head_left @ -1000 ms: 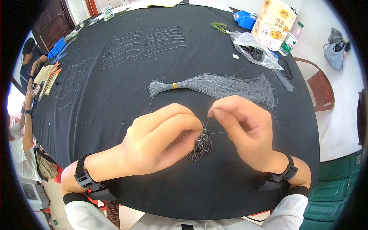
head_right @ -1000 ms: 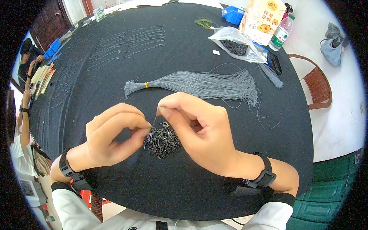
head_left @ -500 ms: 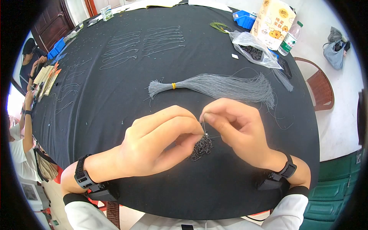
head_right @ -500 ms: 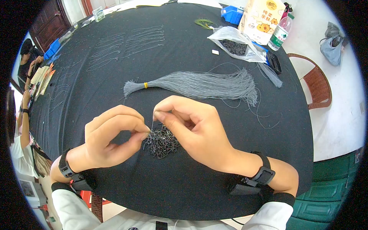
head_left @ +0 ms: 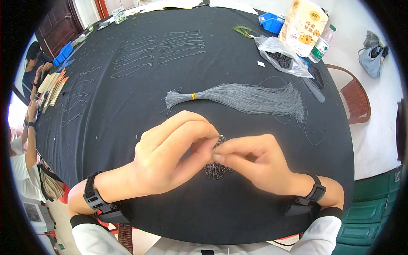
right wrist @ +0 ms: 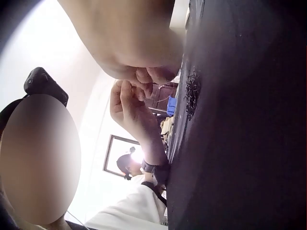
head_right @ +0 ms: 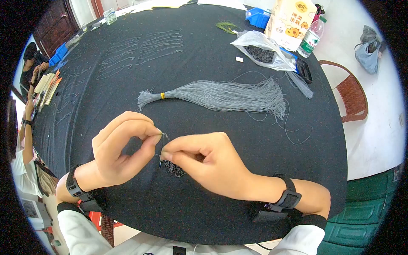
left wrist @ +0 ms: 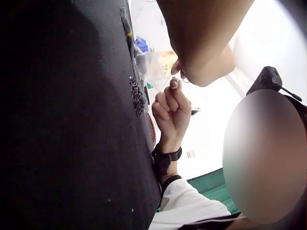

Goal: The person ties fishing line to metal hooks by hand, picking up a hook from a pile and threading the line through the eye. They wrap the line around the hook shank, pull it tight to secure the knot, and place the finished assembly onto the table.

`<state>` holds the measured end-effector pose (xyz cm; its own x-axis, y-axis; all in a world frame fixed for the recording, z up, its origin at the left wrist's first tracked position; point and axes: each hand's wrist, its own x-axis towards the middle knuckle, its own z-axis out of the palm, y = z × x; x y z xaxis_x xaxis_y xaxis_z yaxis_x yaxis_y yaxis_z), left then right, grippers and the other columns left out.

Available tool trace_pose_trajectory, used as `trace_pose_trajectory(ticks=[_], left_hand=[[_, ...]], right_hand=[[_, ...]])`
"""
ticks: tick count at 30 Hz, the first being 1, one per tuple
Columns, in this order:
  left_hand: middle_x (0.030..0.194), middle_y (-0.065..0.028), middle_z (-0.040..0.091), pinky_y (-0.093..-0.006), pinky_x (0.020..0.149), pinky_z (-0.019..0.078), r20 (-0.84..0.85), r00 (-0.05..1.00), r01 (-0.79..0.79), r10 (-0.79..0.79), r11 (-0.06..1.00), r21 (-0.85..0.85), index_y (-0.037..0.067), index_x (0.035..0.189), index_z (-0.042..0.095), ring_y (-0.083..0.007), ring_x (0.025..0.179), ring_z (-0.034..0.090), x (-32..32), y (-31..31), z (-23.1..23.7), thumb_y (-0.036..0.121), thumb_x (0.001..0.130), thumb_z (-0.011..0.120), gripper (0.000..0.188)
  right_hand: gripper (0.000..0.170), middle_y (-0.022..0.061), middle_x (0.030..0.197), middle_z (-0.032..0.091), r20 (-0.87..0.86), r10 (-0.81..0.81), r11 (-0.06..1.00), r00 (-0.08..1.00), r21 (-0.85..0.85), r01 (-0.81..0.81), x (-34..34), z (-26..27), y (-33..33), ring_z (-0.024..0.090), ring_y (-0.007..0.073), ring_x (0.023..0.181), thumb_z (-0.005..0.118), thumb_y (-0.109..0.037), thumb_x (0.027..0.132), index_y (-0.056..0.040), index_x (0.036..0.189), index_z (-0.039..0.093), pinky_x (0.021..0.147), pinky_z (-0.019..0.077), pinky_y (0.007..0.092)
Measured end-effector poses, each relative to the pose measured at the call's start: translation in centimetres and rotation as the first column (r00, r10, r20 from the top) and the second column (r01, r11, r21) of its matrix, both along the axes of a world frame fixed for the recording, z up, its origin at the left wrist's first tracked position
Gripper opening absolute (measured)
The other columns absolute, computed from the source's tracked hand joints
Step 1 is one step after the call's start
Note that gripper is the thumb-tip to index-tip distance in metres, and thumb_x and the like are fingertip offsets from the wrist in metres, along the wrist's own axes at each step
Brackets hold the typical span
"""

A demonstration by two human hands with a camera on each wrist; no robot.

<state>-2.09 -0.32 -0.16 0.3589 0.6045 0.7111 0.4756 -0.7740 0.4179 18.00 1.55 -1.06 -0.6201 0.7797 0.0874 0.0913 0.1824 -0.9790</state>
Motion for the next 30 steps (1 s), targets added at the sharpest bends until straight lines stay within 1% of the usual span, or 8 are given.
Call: trace_pose_trajectory(ticks=[4, 5, 11, 15, 20, 24, 28, 30], left_hand=[[0.085, -0.0126, 0.063, -0.0250, 0.058, 0.0497, -0.037, 0.999, -0.015, 0.017, 0.999, 0.035, -0.004, 0.089, 0.062, -0.0156, 0.068, 0.062, 0.1, 0.1, -0.4, -0.010, 0.073, 0.068, 0.019], [0.085, -0.0128, 0.063, -0.0251, 0.057, 0.0497, -0.048, 0.999, -0.011, 0.013, 0.999, 0.048, -0.004, 0.089, 0.062, -0.0161, 0.068, 0.062, 0.2, 0.1, -0.4, -0.010, 0.072, 0.068, 0.019], [0.084, -0.0137, 0.063, -0.0263, 0.056, 0.0500, -0.064, 0.996, 0.063, -0.059, 0.996, 0.063, -0.003, 0.089, 0.063, -0.0193, 0.065, 0.063, 0.1, 0.3, -0.5, -0.009, 0.069, 0.070, 0.022], [0.084, -0.0134, 0.063, -0.0264, 0.055, 0.0499, -0.062, 0.992, 0.110, -0.108, 0.993, 0.033, -0.002, 0.089, 0.063, -0.0196, 0.067, 0.063, 0.3, 0.1, -0.6, -0.008, 0.068, 0.071, 0.023], [0.085, -0.0128, 0.063, -0.0257, 0.055, 0.0495, -0.045, 0.992, 0.119, -0.118, 0.993, 0.005, -0.002, 0.089, 0.063, -0.0182, 0.067, 0.063, 0.2, 0.0, -0.3, -0.008, 0.070, 0.070, 0.022], [0.086, -0.0131, 0.063, -0.0255, 0.056, 0.0493, -0.049, 0.993, 0.112, -0.112, 0.994, 0.005, -0.003, 0.089, 0.063, -0.0174, 0.066, 0.062, -0.2, 0.3, -0.4, -0.008, 0.071, 0.070, 0.020], [0.084, -0.0136, 0.059, -0.0297, 0.052, 0.0487, -0.025, 0.996, 0.083, -0.081, 0.993, 0.083, -0.005, 0.091, 0.058, -0.0230, 0.063, 0.060, -0.1, 0.6, -0.6, -0.012, 0.069, 0.067, 0.025], [0.084, -0.0136, 0.059, -0.0302, 0.053, 0.0486, -0.026, 0.998, 0.052, -0.050, 0.996, 0.075, -0.005, 0.091, 0.057, -0.0231, 0.063, 0.059, -0.1, 0.5, -0.7, -0.012, 0.070, 0.067, 0.024]], right_hand=[[0.012, 0.0102, 0.066, 0.065, 0.066, -0.046, 0.884, 0.997, 0.468, 0.010, -0.1, 0.4, -0.4, 0.058, 0.0140, 0.050, 0.065, -0.001, 0.080, -0.0016, 0.091, 0.069, 0.047, 0.0431, 0.0267], [0.014, 0.0131, 0.068, 0.065, 0.039, -0.028, 0.839, 0.999, 0.544, 0.002, -0.1, 0.3, -0.2, 0.062, 0.0221, 0.052, 0.066, 0.001, 0.077, -0.0022, 0.091, 0.069, 0.048, 0.0458, 0.0297], [0.015, 0.0112, 0.070, 0.066, -0.028, -0.230, 0.658, 0.973, 0.732, 0.177, 0.4, 1.6, -0.1, 0.062, 0.0190, 0.052, 0.067, 0.002, 0.078, -0.0016, 0.093, 0.068, 0.047, 0.0460, 0.0274], [0.015, 0.0087, 0.075, 0.069, -0.058, -0.255, 0.787, 0.965, 0.568, 0.242, 0.4, 0.6, 0.9, 0.055, 0.0059, 0.051, 0.066, 0.002, 0.082, -0.0004, 0.096, 0.068, 0.045, 0.0410, 0.0218], [0.014, 0.0038, 0.079, 0.070, -0.036, -0.127, 0.960, 0.991, 0.247, 0.132, 0.4, -0.7, 1.6, 0.052, 0.0015, 0.060, 0.062, -0.003, 0.087, 0.0010, 0.099, 0.068, 0.050, 0.0397, 0.0196], [0.016, 0.0044, 0.084, 0.069, -0.047, 0.082, 0.958, 0.996, -0.271, -0.091, 0.5, 0.6, 1.6, 0.056, 0.0026, 0.070, 0.060, -0.006, 0.090, 0.0038, 0.100, 0.068, 0.059, 0.0428, 0.0189], [0.016, 0.0056, 0.085, 0.069, -0.121, 0.091, 0.937, 0.988, -0.327, -0.127, 0.2, 0.1, 0.8, 0.060, 0.0046, 0.076, 0.059, -0.004, 0.090, 0.0056, 0.100, 0.068, 0.066, 0.0465, 0.0192], [0.014, 0.0047, 0.081, 0.069, -0.103, 0.057, 0.974, 0.993, -0.212, -0.078, 0.1, -0.3, 0.2, 0.059, 0.0040, 0.071, 0.060, -0.004, 0.089, 0.0043, 0.098, 0.069, 0.060, 0.0451, 0.0212]])
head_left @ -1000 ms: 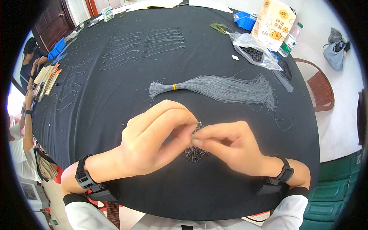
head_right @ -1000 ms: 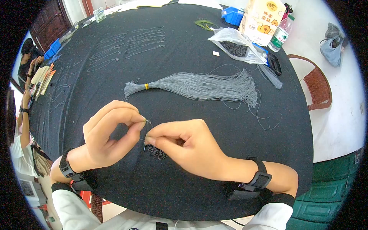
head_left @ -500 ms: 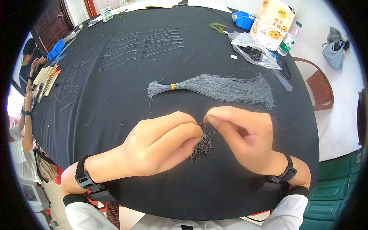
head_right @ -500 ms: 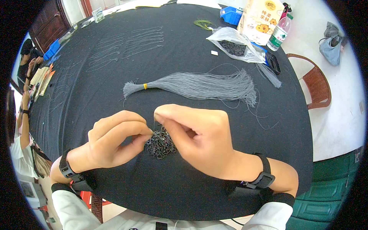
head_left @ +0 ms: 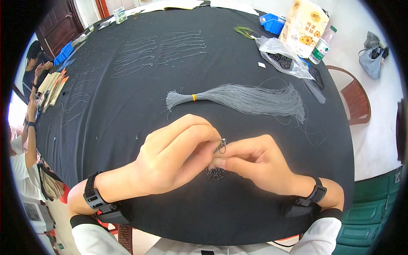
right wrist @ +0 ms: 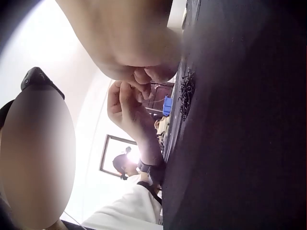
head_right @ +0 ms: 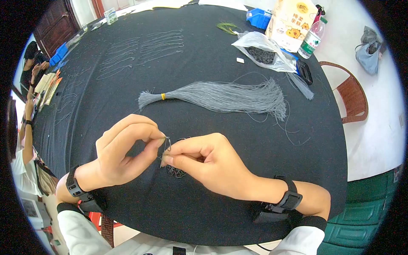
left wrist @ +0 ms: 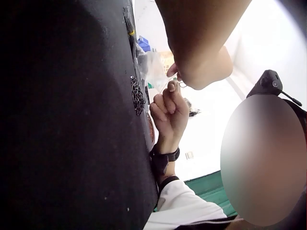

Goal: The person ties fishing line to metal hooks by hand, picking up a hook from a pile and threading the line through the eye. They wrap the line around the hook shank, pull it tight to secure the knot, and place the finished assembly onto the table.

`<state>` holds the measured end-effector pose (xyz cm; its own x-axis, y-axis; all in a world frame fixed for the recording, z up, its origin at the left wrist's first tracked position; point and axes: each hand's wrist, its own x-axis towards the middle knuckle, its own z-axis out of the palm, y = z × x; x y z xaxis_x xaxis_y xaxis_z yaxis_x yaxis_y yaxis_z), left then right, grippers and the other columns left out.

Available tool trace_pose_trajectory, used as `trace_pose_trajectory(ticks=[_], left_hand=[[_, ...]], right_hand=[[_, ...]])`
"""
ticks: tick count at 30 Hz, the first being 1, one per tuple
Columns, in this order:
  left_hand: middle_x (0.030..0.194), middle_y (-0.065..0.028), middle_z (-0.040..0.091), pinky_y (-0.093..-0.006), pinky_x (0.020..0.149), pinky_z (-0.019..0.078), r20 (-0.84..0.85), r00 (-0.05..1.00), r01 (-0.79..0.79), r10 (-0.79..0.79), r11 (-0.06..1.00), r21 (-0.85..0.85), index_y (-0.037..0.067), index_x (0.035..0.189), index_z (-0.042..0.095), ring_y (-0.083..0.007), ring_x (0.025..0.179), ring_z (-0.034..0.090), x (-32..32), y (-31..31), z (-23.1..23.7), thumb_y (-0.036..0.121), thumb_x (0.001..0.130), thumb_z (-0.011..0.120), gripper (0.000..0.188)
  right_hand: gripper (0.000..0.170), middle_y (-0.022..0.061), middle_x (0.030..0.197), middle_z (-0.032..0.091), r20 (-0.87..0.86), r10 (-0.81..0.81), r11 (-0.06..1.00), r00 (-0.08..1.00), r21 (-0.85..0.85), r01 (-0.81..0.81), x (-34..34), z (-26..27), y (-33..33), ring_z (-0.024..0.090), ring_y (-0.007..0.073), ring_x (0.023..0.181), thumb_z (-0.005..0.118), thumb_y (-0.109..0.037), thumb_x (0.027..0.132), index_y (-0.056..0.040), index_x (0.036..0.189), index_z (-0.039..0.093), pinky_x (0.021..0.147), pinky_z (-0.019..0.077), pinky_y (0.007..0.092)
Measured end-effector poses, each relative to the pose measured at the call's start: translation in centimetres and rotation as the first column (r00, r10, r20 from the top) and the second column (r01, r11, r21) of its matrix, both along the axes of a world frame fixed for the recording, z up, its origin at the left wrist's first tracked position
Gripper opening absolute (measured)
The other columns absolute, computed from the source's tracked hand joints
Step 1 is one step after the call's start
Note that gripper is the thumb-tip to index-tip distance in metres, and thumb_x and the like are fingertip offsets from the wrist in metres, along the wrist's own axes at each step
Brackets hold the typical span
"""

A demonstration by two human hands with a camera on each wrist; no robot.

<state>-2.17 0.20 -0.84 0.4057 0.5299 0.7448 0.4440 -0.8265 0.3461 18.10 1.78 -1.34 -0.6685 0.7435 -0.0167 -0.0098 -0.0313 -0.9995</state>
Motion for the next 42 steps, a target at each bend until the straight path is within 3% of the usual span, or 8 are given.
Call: trace_pose_trajectory(ticks=[3, 8, 11, 15, 18, 25, 37, 42], left_hand=[[0.083, -0.0134, 0.058, -0.0310, 0.053, 0.0482, 0.004, 1.000, -0.013, 0.013, 1.000, -0.001, -0.005, 0.091, 0.057, -0.0236, 0.063, 0.059, 0.1, 0.0, 0.0, -0.012, 0.071, 0.066, 0.023], [0.085, -0.0115, 0.062, -0.0249, 0.058, 0.0493, -0.020, 0.997, -0.079, 0.078, 0.995, -0.062, -0.004, 0.089, 0.062, -0.0149, 0.067, 0.061, 0.3, -0.3, -0.1, -0.011, 0.075, 0.067, 0.017], [0.085, -0.0120, 0.062, -0.0260, 0.058, 0.0499, -0.027, 0.998, -0.057, 0.055, 0.996, -0.074, -0.004, 0.089, 0.061, -0.0168, 0.068, 0.062, 0.3, -0.2, -0.1, -0.011, 0.074, 0.067, 0.017], [0.085, -0.0131, 0.062, -0.0283, 0.060, 0.0512, -0.050, 0.999, 0.009, -0.013, 0.997, -0.079, -0.004, 0.089, 0.061, -0.0215, 0.070, 0.063, 0.2, -0.1, 0.0, -0.010, 0.072, 0.068, 0.020], [0.085, -0.0136, 0.063, -0.0297, 0.061, 0.0519, -0.058, 0.996, 0.066, -0.073, 0.992, -0.108, -0.003, 0.089, 0.062, -0.0240, 0.072, 0.064, 0.2, -0.2, -0.1, -0.009, 0.070, 0.069, 0.021], [0.086, -0.0135, 0.063, -0.0298, 0.062, 0.0521, -0.014, 0.996, 0.086, -0.088, 0.988, -0.132, -0.002, 0.089, 0.063, -0.0237, 0.074, 0.064, 0.4, -0.4, 0.2, -0.008, 0.071, 0.071, 0.020], [0.085, -0.0133, 0.063, -0.0285, 0.062, 0.0512, 0.008, 0.999, 0.048, -0.048, 0.991, -0.122, -0.001, 0.089, 0.064, -0.0228, 0.073, 0.064, 0.4, -0.4, 0.3, -0.009, 0.072, 0.069, 0.019], [0.083, -0.0141, 0.063, -0.0274, 0.059, 0.0503, 0.047, 0.999, 0.002, 0.000, 0.999, -0.033, -0.003, 0.089, 0.063, -0.0208, 0.070, 0.063, 0.5, -0.5, 0.5, -0.011, 0.073, 0.067, 0.019]], right_hand=[[0.012, 0.0062, 0.072, 0.067, 0.094, -0.057, 0.974, 0.994, 0.223, 0.035, 0.0, 0.2, -0.4, 0.058, 0.0046, 0.062, 0.063, -0.003, 0.086, 0.0027, 0.095, 0.069, 0.052, 0.0432, 0.0240], [0.010, 0.0118, 0.062, 0.061, 0.103, -0.182, 0.732, 0.978, 0.678, 0.064, -0.3, 0.6, -0.9, 0.059, 0.0185, 0.048, 0.066, 0.000, 0.078, -0.0009, 0.088, 0.069, 0.045, 0.0432, 0.0291], [0.012, 0.0124, 0.062, 0.062, 0.103, -0.185, 0.600, 0.977, 0.799, 0.030, 0.0, 1.0, -0.6, 0.060, 0.0262, 0.050, 0.066, 0.001, 0.077, -0.0027, 0.088, 0.068, 0.046, 0.0453, 0.0312], [0.015, 0.0119, 0.062, 0.061, 0.030, -0.312, 0.409, 0.949, 0.906, 0.106, 0.4, 2.1, -0.2, 0.061, 0.0251, 0.051, 0.068, 0.002, 0.076, -0.0022, 0.090, 0.067, 0.046, 0.0455, 0.0306], [0.015, 0.0118, 0.064, 0.062, -0.018, -0.344, 0.467, 0.939, 0.864, 0.188, 0.4, 1.4, 0.8, 0.059, 0.0251, 0.050, 0.068, 0.002, 0.077, -0.0021, 0.091, 0.067, 0.046, 0.0449, 0.0293], [0.009, 0.0108, 0.076, 0.070, -0.046, -0.346, 0.623, 0.937, 0.736, 0.266, 0.3, 0.3, 1.7, 0.057, 0.0077, 0.051, 0.067, -0.001, 0.082, -0.0016, 0.091, 0.070, 0.046, 0.0422, 0.0221], [0.011, 0.0028, 0.076, 0.069, 0.023, -0.267, 0.836, 0.963, 0.503, 0.220, 0.5, -0.2, 2.1, 0.051, -0.0001, 0.058, 0.063, -0.005, 0.088, -0.0001, 0.093, 0.070, 0.049, 0.0385, 0.0183], [0.016, -0.0008, 0.078, 0.066, 0.031, -0.060, 0.997, 0.998, 0.042, 0.059, 0.2, 0.7, 1.4, 0.051, -0.0003, 0.065, 0.060, -0.008, 0.091, 0.0029, 0.099, 0.068, 0.054, 0.0383, 0.0170]])
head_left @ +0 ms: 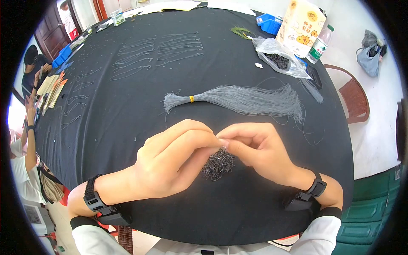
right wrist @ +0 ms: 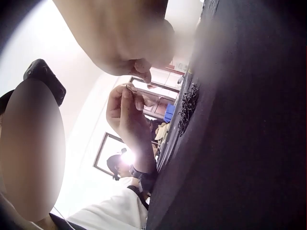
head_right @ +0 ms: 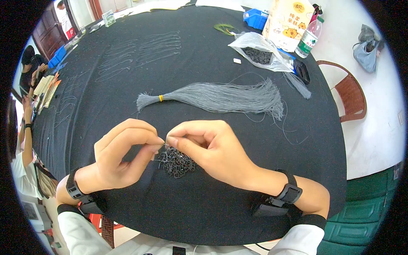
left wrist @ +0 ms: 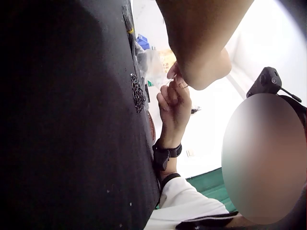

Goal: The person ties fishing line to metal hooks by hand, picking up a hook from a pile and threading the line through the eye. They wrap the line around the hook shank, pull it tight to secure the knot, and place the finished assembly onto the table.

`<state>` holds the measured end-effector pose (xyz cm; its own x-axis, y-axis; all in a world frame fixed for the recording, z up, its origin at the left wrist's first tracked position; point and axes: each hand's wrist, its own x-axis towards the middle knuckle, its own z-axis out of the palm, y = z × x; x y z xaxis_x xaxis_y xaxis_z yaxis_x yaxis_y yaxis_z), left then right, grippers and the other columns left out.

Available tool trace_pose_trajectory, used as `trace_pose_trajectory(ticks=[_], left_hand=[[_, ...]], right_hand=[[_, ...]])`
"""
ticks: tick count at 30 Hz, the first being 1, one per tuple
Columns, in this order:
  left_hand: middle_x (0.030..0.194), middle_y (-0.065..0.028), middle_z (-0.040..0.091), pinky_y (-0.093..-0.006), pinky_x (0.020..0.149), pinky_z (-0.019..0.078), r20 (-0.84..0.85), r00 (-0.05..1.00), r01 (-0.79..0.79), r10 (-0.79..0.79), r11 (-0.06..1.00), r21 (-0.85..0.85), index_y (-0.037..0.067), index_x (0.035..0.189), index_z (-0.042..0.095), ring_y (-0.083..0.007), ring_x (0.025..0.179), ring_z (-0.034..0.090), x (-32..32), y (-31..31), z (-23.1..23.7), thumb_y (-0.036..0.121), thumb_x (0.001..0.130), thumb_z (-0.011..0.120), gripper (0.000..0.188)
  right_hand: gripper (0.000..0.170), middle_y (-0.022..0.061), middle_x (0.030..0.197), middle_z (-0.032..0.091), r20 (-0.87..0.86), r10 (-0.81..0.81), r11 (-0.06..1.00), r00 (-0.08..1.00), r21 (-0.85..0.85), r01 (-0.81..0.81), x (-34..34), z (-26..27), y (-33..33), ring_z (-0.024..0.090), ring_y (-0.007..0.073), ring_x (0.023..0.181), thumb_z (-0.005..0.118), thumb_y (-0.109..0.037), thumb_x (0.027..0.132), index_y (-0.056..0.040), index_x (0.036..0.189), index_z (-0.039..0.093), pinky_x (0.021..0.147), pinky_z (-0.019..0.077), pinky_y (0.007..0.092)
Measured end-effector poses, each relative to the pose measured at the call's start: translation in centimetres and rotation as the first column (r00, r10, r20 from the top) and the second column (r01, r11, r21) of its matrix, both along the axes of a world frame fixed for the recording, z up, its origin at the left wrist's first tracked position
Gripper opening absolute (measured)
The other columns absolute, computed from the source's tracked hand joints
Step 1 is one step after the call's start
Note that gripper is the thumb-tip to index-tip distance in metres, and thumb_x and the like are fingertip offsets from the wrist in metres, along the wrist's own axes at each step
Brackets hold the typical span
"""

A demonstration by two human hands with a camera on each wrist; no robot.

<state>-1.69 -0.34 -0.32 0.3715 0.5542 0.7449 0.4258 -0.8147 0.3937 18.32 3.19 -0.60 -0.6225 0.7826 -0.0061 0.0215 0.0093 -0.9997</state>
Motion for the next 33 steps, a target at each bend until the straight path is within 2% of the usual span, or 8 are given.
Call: trace_pose_trajectory(ticks=[5, 8, 11, 14, 18, 21, 24, 33], left_hand=[[0.082, -0.0144, 0.061, -0.0290, 0.057, 0.0498, 0.029, 1.000, 0.008, -0.008, 1.000, -0.003, -0.005, 0.089, 0.060, -0.0223, 0.067, 0.062, 0.0, 0.0, -0.2, -0.014, 0.073, 0.064, 0.019], [0.082, -0.0145, 0.060, -0.0307, 0.056, 0.0496, 0.028, 1.000, -0.001, 0.001, 1.000, 0.003, -0.006, 0.090, 0.059, -0.0241, 0.065, 0.061, 0.0, 0.1, -0.3, -0.014, 0.073, 0.063, 0.020], [0.085, -0.0142, 0.061, -0.0266, 0.058, 0.0497, -0.001, 0.999, -0.049, 0.049, 0.999, -0.024, -0.005, 0.090, 0.061, -0.0193, 0.068, 0.062, -0.1, -0.1, -0.3, -0.014, 0.074, 0.064, 0.019], [0.086, -0.0140, 0.062, -0.0249, 0.060, 0.0502, -0.031, 0.996, -0.080, 0.080, 0.997, -0.012, -0.005, 0.090, 0.062, -0.0172, 0.070, 0.063, -0.1, -0.1, -0.4, -0.014, 0.074, 0.065, 0.019], [0.085, -0.0145, 0.062, -0.0264, 0.061, 0.0510, -0.044, 0.995, -0.086, 0.087, 0.996, 0.029, -0.004, 0.090, 0.063, -0.0195, 0.071, 0.064, 0.1, -0.1, -0.5, -0.013, 0.073, 0.067, 0.019], [0.084, -0.0152, 0.062, -0.0276, 0.059, 0.0510, -0.061, 0.996, -0.067, 0.071, 0.996, 0.063, -0.004, 0.089, 0.063, -0.0221, 0.069, 0.064, 0.1, 0.1, -0.5, -0.012, 0.073, 0.068, 0.019], [0.083, -0.0155, 0.062, -0.0287, 0.058, 0.0508, -0.060, 0.997, -0.043, 0.047, 0.997, 0.071, -0.004, 0.089, 0.063, -0.0240, 0.068, 0.064, 0.1, 0.1, -0.6, -0.011, 0.073, 0.068, 0.019], [0.082, -0.0157, 0.062, -0.0286, 0.057, 0.0510, -0.071, 0.997, 0.006, -0.005, 1.000, 0.018, -0.003, 0.087, 0.062, -0.0237, 0.068, 0.064, 0.0, -0.1, -0.3, -0.010, 0.072, 0.069, 0.018]], right_hand=[[0.016, -0.0019, 0.076, 0.064, -0.024, 0.106, 0.963, 0.994, -0.245, -0.108, -0.2, 0.0, -0.5, 0.050, 0.0000, 0.065, 0.061, -0.009, 0.091, 0.0032, 0.098, 0.069, 0.054, 0.0358, 0.0174], [0.015, -0.0018, 0.074, 0.064, -0.039, 0.077, 0.967, 0.996, -0.239, -0.084, -0.5, 0.1, -1.2, 0.049, -0.0001, 0.064, 0.062, -0.008, 0.090, 0.0033, 0.095, 0.070, 0.052, 0.0344, 0.0181], [0.013, -0.0014, 0.069, 0.062, -0.030, 0.009, 0.996, 1.000, -0.090, -0.011, -0.7, -0.8, -2.1, 0.046, -0.0002, 0.059, 0.064, -0.007, 0.088, 0.0021, 0.094, 0.070, 0.049, 0.0327, 0.0194], [0.012, 0.0005, 0.061, 0.059, 0.093, -0.047, 0.969, 0.995, 0.246, 0.023, -0.5, -0.3, -2.7, 0.043, -0.0009, 0.055, 0.066, -0.007, 0.086, 0.0012, 0.094, 0.070, 0.046, 0.0316, 0.0206], [0.009, 0.0104, 0.060, 0.059, 0.168, -0.145, 0.785, 0.975, 0.620, 0.009, -0.4, 0.5, -3.1, 0.055, 0.0141, 0.045, 0.069, -0.002, 0.080, -0.0019, 0.089, 0.069, 0.044, 0.0401, 0.0274], [0.012, 0.0123, 0.063, 0.062, 0.066, -0.185, 0.612, 0.981, 0.789, 0.062, -0.4, 0.8, -2.7, 0.059, 0.0239, 0.049, 0.069, 0.000, 0.078, -0.0023, 0.089, 0.069, 0.046, 0.0447, 0.0294], [0.012, 0.0120, 0.064, 0.063, 0.015, -0.278, 0.506, 0.961, 0.852, 0.133, -0.3, 1.4, -2.1, 0.061, 0.0239, 0.050, 0.069, 0.000, 0.078, -0.0010, 0.089, 0.068, 0.046, 0.0464, 0.0288], [0.012, 0.0078, 0.076, 0.070, 0.044, -0.294, 0.753, 0.955, 0.626, 0.203, 0.0, 0.0, -0.4, 0.057, 0.0046, 0.055, 0.066, 0.000, 0.083, -0.0002, 0.094, 0.069, 0.048, 0.0428, 0.0212]])
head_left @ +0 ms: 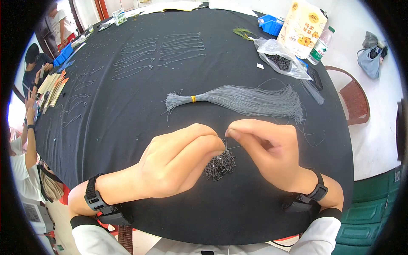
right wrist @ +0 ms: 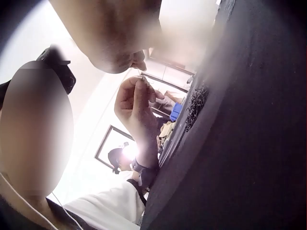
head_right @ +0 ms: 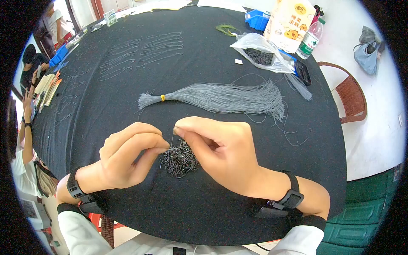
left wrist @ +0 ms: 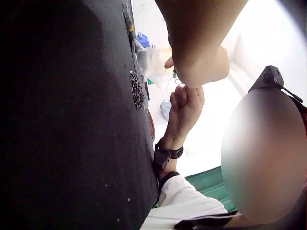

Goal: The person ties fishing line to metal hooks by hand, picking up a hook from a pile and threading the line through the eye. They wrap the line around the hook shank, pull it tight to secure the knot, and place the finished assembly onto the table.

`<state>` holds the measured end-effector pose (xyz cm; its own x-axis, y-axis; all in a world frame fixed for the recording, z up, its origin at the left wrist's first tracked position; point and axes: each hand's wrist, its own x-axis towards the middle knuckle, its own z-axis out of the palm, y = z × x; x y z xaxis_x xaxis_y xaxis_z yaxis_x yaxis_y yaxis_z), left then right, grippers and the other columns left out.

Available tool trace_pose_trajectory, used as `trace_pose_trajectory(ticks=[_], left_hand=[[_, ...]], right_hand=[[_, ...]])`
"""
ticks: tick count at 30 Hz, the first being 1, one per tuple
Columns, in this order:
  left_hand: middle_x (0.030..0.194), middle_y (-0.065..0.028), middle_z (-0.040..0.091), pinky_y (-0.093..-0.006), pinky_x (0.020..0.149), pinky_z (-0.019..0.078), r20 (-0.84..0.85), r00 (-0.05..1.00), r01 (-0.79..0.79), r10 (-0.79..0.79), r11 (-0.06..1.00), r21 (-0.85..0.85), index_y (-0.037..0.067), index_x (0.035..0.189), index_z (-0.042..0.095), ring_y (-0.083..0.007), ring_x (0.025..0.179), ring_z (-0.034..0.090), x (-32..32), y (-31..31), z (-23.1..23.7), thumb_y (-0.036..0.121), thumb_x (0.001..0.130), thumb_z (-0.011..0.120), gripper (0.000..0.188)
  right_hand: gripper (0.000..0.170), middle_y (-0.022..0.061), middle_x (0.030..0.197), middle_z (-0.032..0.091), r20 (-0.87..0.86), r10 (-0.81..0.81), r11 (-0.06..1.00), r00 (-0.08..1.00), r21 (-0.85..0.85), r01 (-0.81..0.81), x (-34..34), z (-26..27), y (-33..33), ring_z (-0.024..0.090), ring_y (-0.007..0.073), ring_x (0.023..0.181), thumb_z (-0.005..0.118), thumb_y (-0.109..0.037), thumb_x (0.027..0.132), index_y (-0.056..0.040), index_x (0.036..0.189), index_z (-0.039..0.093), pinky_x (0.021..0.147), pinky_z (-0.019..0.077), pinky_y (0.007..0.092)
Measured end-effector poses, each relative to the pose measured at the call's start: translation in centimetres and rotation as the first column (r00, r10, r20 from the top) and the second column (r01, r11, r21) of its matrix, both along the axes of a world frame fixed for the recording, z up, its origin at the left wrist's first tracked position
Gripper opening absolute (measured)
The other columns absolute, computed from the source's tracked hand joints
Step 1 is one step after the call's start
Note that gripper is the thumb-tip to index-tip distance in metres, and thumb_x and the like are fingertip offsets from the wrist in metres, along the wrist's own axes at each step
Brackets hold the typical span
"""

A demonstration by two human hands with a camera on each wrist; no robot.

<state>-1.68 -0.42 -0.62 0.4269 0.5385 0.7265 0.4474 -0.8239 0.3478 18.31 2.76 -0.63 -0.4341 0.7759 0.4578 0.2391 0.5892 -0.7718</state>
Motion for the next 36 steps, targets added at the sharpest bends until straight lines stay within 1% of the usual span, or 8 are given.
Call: trace_pose_trajectory(ticks=[5, 11, 15, 18, 20, 23, 31, 36], left_hand=[[0.084, -0.0150, 0.062, -0.0272, 0.059, 0.0504, 0.054, 0.998, -0.023, 0.023, 1.000, -0.011, -0.003, 0.088, 0.062, -0.0212, 0.070, 0.064, 0.0, 0.1, -0.1, -0.013, 0.072, 0.067, 0.019], [0.084, -0.0139, 0.062, -0.0259, 0.060, 0.0492, 0.063, 0.996, -0.066, 0.069, 0.997, -0.045, -0.005, 0.089, 0.061, -0.0188, 0.070, 0.062, -0.2, 0.1, -0.1, -0.015, 0.074, 0.064, 0.019], [0.084, -0.0142, 0.062, -0.0260, 0.060, 0.0491, 0.050, 0.995, -0.087, 0.089, 0.995, -0.038, -0.005, 0.089, 0.060, -0.0187, 0.069, 0.062, -0.2, 0.2, -0.3, -0.014, 0.074, 0.064, 0.018], [0.083, -0.0146, 0.061, -0.0267, 0.059, 0.0493, 0.016, 0.996, -0.089, 0.090, 0.996, -0.025, -0.005, 0.089, 0.060, -0.0197, 0.068, 0.062, -0.1, 0.2, -0.4, -0.014, 0.074, 0.065, 0.018], [0.083, -0.0149, 0.061, -0.0277, 0.058, 0.0497, 0.014, 0.997, -0.079, 0.079, 0.997, 0.003, -0.005, 0.089, 0.061, -0.0213, 0.067, 0.062, 0.1, 0.2, -0.4, -0.013, 0.073, 0.065, 0.018], [0.083, -0.0150, 0.062, -0.0289, 0.057, 0.0501, 0.007, 0.998, -0.056, 0.056, 0.998, 0.029, -0.004, 0.088, 0.061, -0.0234, 0.067, 0.063, 0.1, 0.2, -0.5, -0.013, 0.072, 0.067, 0.019], [0.082, -0.0151, 0.062, -0.0285, 0.057, 0.0508, 0.004, 1.000, 0.007, -0.007, 1.000, 0.001, -0.003, 0.088, 0.062, -0.0242, 0.068, 0.064, 0.0, 0.1, -0.4, -0.012, 0.071, 0.068, 0.020], [0.082, -0.0147, 0.062, -0.0276, 0.060, 0.0508, 0.054, 0.999, 0.000, 0.000, 1.000, -0.010, -0.003, 0.087, 0.061, -0.0223, 0.069, 0.064, 0.0, 0.2, -0.3, -0.013, 0.071, 0.067, 0.020]], right_hand=[[0.012, 0.0034, 0.078, 0.069, -0.040, 0.134, 0.917, 0.990, -0.373, -0.139, 0.0, -0.3, 0.2, 0.056, 0.0017, 0.065, 0.061, -0.003, 0.088, 0.0014, 0.096, 0.069, 0.055, 0.0440, 0.0198], [0.016, 0.0042, 0.083, 0.068, -0.268, 0.227, 0.621, 0.936, -0.701, -0.351, -0.5, -0.1, -0.5, 0.058, 0.0032, 0.075, 0.059, -0.004, 0.089, 0.0071, 0.096, 0.068, 0.064, 0.0442, 0.0184], [0.015, 0.0017, 0.079, 0.068, -0.125, 0.258, 0.732, 0.958, -0.622, -0.278, -0.4, 0.1, -1.4, 0.056, 0.0014, 0.072, 0.060, -0.005, 0.089, 0.0037, 0.099, 0.068, 0.057, 0.0426, 0.0198], [0.011, 0.0087, 0.070, 0.067, 0.047, 0.219, 0.966, 0.975, -0.151, -0.210, -0.5, 0.3, -2.0, 0.062, 0.0126, 0.057, 0.065, -0.002, 0.082, 0.0000, 0.092, 0.069, 0.049, 0.0439, 0.0263], [0.012, 0.0135, 0.066, 0.063, 0.110, 0.164, 0.970, 0.980, 0.163, -0.180, -0.4, 0.7, -2.0, 0.062, 0.0260, 0.053, 0.068, -0.001, 0.076, -0.0029, 0.088, 0.068, 0.045, 0.0452, 0.0314], [0.014, 0.0127, 0.066, 0.063, 0.105, 0.057, 0.951, 0.993, 0.297, -0.086, -0.2, 1.4, -1.6, 0.062, 0.0252, 0.052, 0.069, 0.000, 0.076, -0.0033, 0.089, 0.068, 0.046, 0.0455, 0.0308], [0.012, 0.0104, 0.071, 0.067, -0.014, -0.004, 0.989, 1.000, 0.150, 0.006, -0.1, -0.4, 0.5, 0.057, 0.0106, 0.049, 0.067, -0.002, 0.082, -0.0016, 0.093, 0.069, 0.045, 0.0416, 0.0241], [0.012, 0.0044, 0.077, 0.070, -0.038, 0.150, 0.935, 0.988, -0.319, -0.154, 0.0, -0.7, 0.7, 0.054, 0.0026, 0.060, 0.063, -0.006, 0.087, 0.0015, 0.095, 0.070, 0.051, 0.0400, 0.0194]])
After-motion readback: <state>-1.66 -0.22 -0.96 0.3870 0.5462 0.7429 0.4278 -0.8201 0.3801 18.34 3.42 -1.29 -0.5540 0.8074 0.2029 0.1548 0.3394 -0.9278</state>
